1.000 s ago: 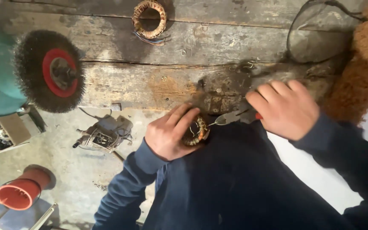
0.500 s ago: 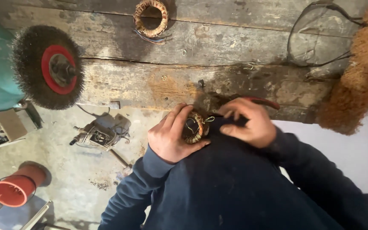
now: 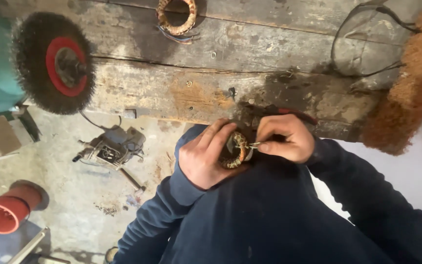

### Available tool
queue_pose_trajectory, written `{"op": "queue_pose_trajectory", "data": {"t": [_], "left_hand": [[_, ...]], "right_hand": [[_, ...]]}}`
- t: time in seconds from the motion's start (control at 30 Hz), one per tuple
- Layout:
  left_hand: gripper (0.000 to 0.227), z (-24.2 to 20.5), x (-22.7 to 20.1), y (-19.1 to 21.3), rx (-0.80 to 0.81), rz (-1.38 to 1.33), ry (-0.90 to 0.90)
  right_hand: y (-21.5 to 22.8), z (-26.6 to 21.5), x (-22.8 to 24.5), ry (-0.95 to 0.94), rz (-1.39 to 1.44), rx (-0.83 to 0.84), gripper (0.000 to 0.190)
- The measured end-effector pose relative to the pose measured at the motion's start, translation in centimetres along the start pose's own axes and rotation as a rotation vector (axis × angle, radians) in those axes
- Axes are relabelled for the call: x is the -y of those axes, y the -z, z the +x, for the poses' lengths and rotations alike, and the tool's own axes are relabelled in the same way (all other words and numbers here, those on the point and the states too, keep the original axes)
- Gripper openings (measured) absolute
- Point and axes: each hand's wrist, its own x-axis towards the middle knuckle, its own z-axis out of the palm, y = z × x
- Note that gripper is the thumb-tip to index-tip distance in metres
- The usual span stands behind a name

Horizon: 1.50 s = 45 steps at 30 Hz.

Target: The person works at a wooden workbench dismantling a motor stator, holding the wound copper coil in one hand and using pliers to grip, pull and cut the copper wire windings out of the stator core. They reposition the stator repeatedly and work the wire loose piece by piece, setting removed wire aside.

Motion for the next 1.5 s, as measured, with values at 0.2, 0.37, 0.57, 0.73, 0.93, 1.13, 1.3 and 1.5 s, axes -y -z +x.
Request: {"op": "queue_pose_trajectory", "data": {"t": [0.2,0.37,0.57,0.73,0.93,1.13,1.3,1.5], "left_hand": [[0.084,0.4,0.3,0.0,0.041,-0.118,0.057],[0.084,0.3,0.4,-0.6,0.049,-0.091,0.072],[0.081,0.5,0.2,-0.6,0.017,-0.087,0.074],[0.082,0.5,0.5,-0.5,0.038,-0.053,0.018],[0.085,0.8,0.6,-0.2,0.093,-0.059,0.037],[0.085,0.6,0.8,-0.5,0.069,-0.06,0.064],[0.085,0.8,0.8,-0.7,0.027,-0.05,-0.009],[0.087,0.6,1.2,-0.5,0.053,-0.002,0.13]], "right_hand": [[1.4,1.1,3.0,-0.105,-0.339,0.09,0.016],[-2.4,-0.5,2.0,-0.159,-0.181,-0.164,0.017],[-3.0,-3.2,-3.0,-0.531,0.723,-0.317,0.017],[0.9,-1.9,-2.9,-0.557,0.63,-0.051,0.022],[0.9,-0.9,0.6,-0.48,0.102,0.266,0.024],[-0.8,-2.6,-1.1,-0.3,0.486,-0.046,0.025],[-0.9,-3.9,-2.5,-0.302,0.961,-0.1,0.026],[3.4,-2.1,5.6,-0.573,-0.826,0.023,0.034]]}}
